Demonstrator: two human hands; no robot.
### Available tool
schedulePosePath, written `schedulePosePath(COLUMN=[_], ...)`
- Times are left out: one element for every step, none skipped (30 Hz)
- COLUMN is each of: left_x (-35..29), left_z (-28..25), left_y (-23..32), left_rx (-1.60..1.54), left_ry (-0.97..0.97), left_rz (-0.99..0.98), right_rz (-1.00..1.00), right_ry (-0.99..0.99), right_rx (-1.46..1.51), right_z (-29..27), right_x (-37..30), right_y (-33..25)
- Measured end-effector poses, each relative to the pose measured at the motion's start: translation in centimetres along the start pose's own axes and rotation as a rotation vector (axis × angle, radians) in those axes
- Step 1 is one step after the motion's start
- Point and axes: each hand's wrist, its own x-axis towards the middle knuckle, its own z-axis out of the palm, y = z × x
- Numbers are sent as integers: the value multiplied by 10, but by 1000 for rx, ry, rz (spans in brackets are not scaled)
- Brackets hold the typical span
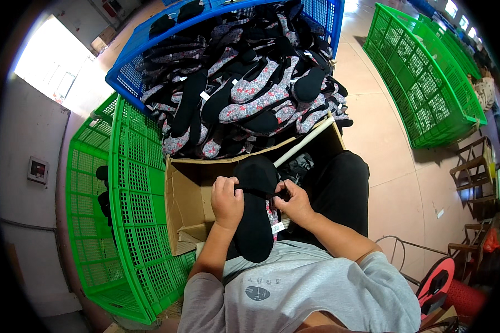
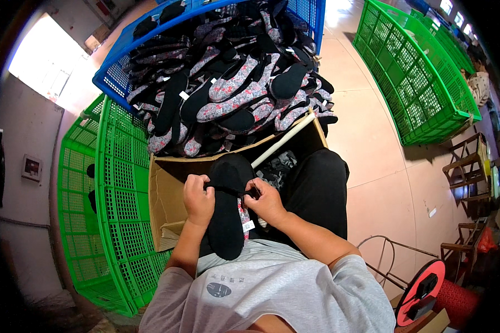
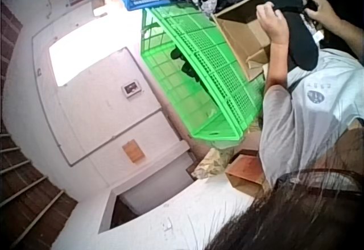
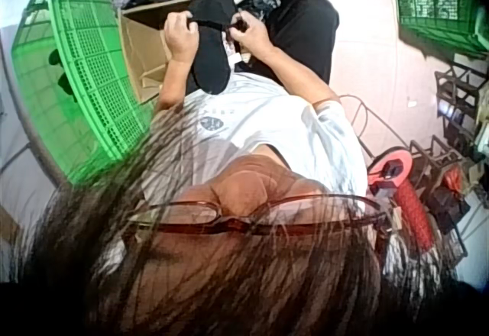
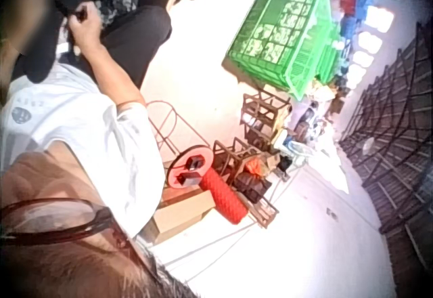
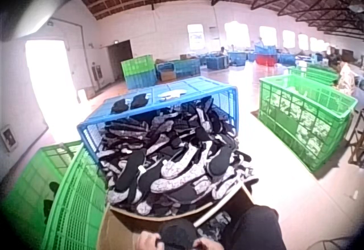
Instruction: The person sits on a chair and assembles floral-patterned slippers by hand. They pick up a slipper upper and a black sole from a blue crate, align the parts, and press them together to attach them. The person handles the items one at a time, inspecting the fit before placing the finished slipper into a cardboard box on their lap.
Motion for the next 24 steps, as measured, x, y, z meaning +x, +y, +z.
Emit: schedulePosePath(left_x=[0, 0, 0, 1, 2, 4, 7, 9, 9, 11, 13, 16, 18, 21, 23, 25, 27, 28, 29, 30, 30, 31, 31, 31], left_z=[0, 0, 0, 0, 0, -1, -3, -5, -6, -9, -12, -14, -16, -17, -18, -18, -19, -20, -19, -18, -17, -16, -15, -14], left_y=[3, 5, 5, 5, 6, 6, 7, 6, 3, 0, -3, -6, -8, -11, -12, -11, -10, -9, -8, -8, -8, -8, -9, -10], left_rx=[25, 50, 42, 34, 25, -40, -105, -171, -222, -282, -343, -403, -433, -463, -495, -485, -474, -464, -450, -437, -424, -418, -412, -405], left_ry=[14, 28, 27, 26, 25, -17, -59, -100, -148, -196, -245, -292, -321, -350, -378, -385, -392, -398, -394, -389, -386, -398, -410, -423], left_rz=[21, 41, 42, 43, 44, 14, -16, -46, -61, -71, -80, -91, -107, -124, -140, -135, -129, -124, -109, -95, -80, -83, -85, -88], right_rz=[-5, -9, -14, -37, -61, -85, -73, -61, -50, -65, -80, -94, -86, -77, -69, -62, -55, -48, -45, -42, -38, -31, -24, -17], right_ry=[1, 2, 4, 5, 7, 6, 1, -4, -6, -4, -2, -2, -7, -12, -18, -19, -21, -23, -25, -26, -26, -26, -27, -28], right_rx=[-6, -12, -19, -45, -70, -95, -76, -58, -38, -50, -62, -74, -56, -39, -23, -19, -16, -13, -13, -13, -12, -3, 7, 17], right_z=[0, 1, 1, 1, 0, 0, 0, -1, -2, -2, -2, -1, -1, 0, 0, 0, 0, 0, 0, 0, 0, -1, -1, -1], right_x=[0, 0, -1, 0, 0, 1, 0, -1, -2, -2, 0, 1, 1, 1, 2, 2, 2, 1, 1, 1, 1, 0, 0, 0], right_y=[2, 2, 3, 4, 6, 3, -1, -7, -12, -8, 0, 4, 7, 10, 10, 9, 8, 6, 4, 2, 1, 1, 1, 0])
